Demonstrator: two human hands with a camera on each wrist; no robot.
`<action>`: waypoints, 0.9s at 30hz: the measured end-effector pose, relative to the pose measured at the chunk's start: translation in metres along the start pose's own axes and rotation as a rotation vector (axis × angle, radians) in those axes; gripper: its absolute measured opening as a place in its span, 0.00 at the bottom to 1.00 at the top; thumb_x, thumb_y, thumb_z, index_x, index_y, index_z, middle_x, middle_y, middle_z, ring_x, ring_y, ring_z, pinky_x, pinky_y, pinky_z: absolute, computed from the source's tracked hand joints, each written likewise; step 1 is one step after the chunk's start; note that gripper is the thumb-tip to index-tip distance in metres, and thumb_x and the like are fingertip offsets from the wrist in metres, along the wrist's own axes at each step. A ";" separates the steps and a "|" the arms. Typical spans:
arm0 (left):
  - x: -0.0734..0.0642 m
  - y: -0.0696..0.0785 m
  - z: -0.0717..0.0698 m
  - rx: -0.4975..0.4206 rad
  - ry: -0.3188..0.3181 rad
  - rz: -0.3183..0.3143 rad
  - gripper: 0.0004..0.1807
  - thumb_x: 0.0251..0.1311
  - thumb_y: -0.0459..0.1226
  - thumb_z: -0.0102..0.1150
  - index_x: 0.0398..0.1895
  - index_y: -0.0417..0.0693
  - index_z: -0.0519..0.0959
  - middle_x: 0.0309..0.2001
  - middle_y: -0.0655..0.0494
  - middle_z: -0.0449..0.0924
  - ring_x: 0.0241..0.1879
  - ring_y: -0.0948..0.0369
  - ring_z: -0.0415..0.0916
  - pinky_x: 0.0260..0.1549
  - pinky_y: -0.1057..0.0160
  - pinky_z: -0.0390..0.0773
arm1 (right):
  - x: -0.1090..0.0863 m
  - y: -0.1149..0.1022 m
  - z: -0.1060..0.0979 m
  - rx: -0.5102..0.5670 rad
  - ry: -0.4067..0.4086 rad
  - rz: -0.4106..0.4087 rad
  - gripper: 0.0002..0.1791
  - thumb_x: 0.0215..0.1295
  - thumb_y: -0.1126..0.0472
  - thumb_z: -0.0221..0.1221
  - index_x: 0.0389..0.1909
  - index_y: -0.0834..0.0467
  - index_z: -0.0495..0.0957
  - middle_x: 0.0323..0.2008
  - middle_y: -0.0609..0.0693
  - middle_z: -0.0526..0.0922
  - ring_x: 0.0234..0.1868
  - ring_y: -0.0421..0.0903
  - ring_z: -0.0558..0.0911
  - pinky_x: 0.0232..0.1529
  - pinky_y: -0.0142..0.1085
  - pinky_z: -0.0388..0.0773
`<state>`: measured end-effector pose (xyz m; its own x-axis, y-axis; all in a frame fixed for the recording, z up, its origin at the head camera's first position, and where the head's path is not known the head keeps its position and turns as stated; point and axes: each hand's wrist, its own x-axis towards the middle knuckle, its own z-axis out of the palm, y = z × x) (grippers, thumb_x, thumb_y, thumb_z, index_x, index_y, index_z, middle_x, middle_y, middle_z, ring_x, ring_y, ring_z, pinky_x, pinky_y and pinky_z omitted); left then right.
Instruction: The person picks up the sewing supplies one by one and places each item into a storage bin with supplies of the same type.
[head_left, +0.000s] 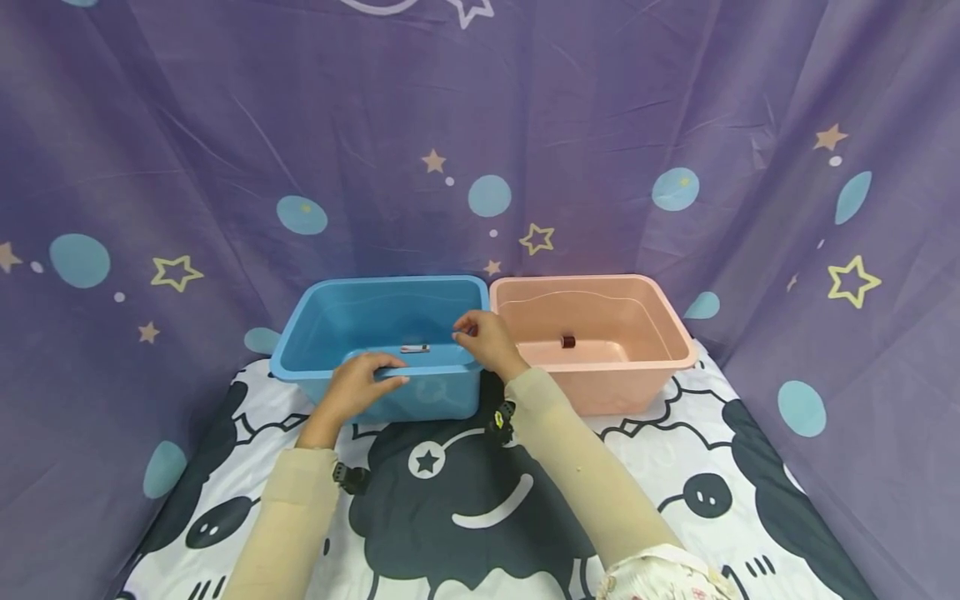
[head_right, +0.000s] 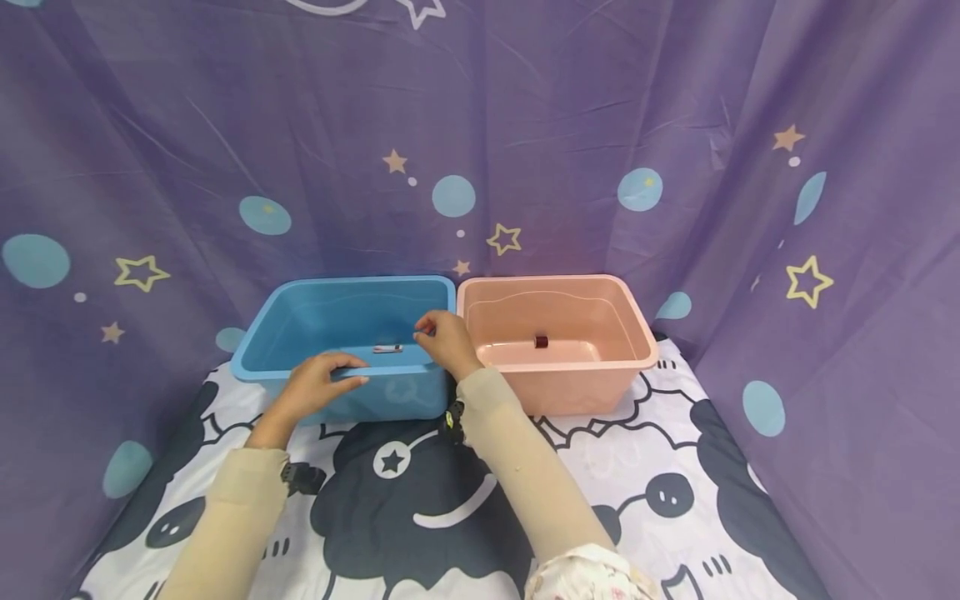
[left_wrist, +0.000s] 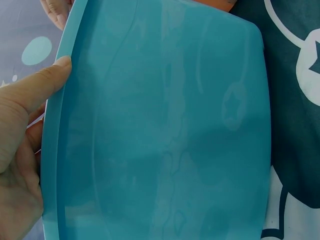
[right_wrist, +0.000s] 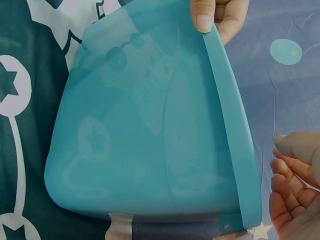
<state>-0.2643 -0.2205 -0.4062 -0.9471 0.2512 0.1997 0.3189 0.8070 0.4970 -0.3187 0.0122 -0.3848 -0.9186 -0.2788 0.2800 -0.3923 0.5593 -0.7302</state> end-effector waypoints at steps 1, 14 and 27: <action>0.000 0.000 0.000 0.000 0.000 0.003 0.15 0.55 0.44 0.65 0.45 0.51 0.83 0.49 0.50 0.82 0.51 0.50 0.76 0.49 0.46 0.72 | 0.000 0.001 0.000 0.005 -0.002 0.004 0.07 0.60 0.64 0.62 0.37 0.62 0.81 0.30 0.53 0.81 0.31 0.45 0.76 0.30 0.30 0.72; 0.000 0.000 0.000 0.004 -0.008 0.015 0.15 0.56 0.45 0.65 0.46 0.52 0.83 0.50 0.50 0.81 0.51 0.49 0.76 0.48 0.44 0.73 | -0.009 0.007 -0.005 -0.009 0.007 -0.064 0.05 0.57 0.66 0.62 0.34 0.63 0.81 0.28 0.53 0.81 0.27 0.44 0.76 0.29 0.30 0.72; 0.001 -0.001 -0.002 -0.008 -0.029 0.023 0.15 0.57 0.45 0.64 0.46 0.52 0.83 0.50 0.50 0.81 0.50 0.50 0.77 0.48 0.45 0.73 | -0.025 0.015 -0.023 -0.056 -0.020 -0.098 0.06 0.61 0.65 0.59 0.35 0.63 0.80 0.31 0.53 0.79 0.28 0.45 0.75 0.29 0.31 0.75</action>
<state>-0.2659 -0.2222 -0.4048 -0.9403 0.2850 0.1860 0.3403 0.7970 0.4991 -0.3029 0.0452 -0.3883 -0.8749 -0.3495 0.3352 -0.4825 0.5709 -0.6642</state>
